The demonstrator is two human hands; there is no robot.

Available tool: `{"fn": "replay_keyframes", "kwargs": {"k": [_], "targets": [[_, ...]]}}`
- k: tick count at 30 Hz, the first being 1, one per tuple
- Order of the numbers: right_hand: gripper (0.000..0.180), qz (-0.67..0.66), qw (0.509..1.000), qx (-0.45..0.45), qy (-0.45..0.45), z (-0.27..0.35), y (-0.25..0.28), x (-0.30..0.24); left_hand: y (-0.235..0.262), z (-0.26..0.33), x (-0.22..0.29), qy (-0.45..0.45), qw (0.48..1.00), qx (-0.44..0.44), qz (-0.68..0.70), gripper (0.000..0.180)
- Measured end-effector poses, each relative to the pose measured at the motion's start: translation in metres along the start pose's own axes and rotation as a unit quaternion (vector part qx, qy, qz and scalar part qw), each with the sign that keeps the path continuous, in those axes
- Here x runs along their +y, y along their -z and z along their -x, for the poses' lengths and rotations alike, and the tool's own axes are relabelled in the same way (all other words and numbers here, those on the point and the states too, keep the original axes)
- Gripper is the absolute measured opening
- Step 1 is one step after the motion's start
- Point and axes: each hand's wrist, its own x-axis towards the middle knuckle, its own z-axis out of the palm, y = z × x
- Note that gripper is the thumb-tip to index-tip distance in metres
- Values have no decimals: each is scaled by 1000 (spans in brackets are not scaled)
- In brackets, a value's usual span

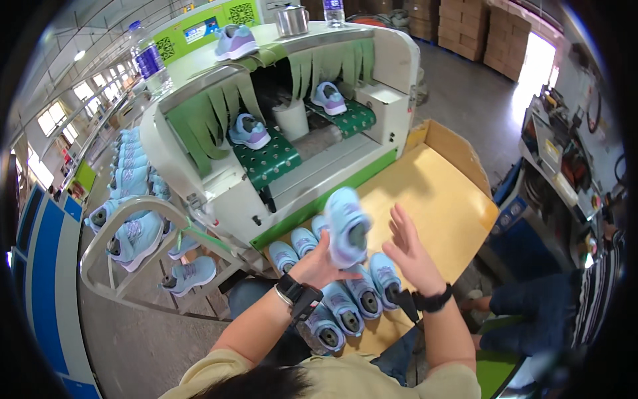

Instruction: The person picks up light blue sneakers from a conveyor belt and a nearby rack, then places them into a cardboard box on the table. They arrange the shoes in rows inside the box, occasionally picking up pairs from the rack to add to the collection.

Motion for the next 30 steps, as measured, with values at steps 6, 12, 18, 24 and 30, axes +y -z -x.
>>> {"fn": "replay_keyframes", "kwargs": {"k": [6, 12, 18, 24, 30], "targets": [[73, 267, 956, 2, -120, 85, 27, 120, -2, -26, 79, -191, 980, 34, 44, 74], [81, 299, 939, 124, -116, 98, -6, 110, 39, -50, 146, -233, 941, 99, 223, 81], [65, 132, 970, 200, -26, 9, 60, 79, 59, -43, 135, -254, 955, 59, 138, 64], [72, 209, 926, 171, 264, -216, 22, -27, 68, -46, 137, -286, 944, 70, 150, 62], [92, 377, 901, 128, 172, -334, 25, 0, 45, -43, 133, -206, 966, 35, 154, 74]]}}
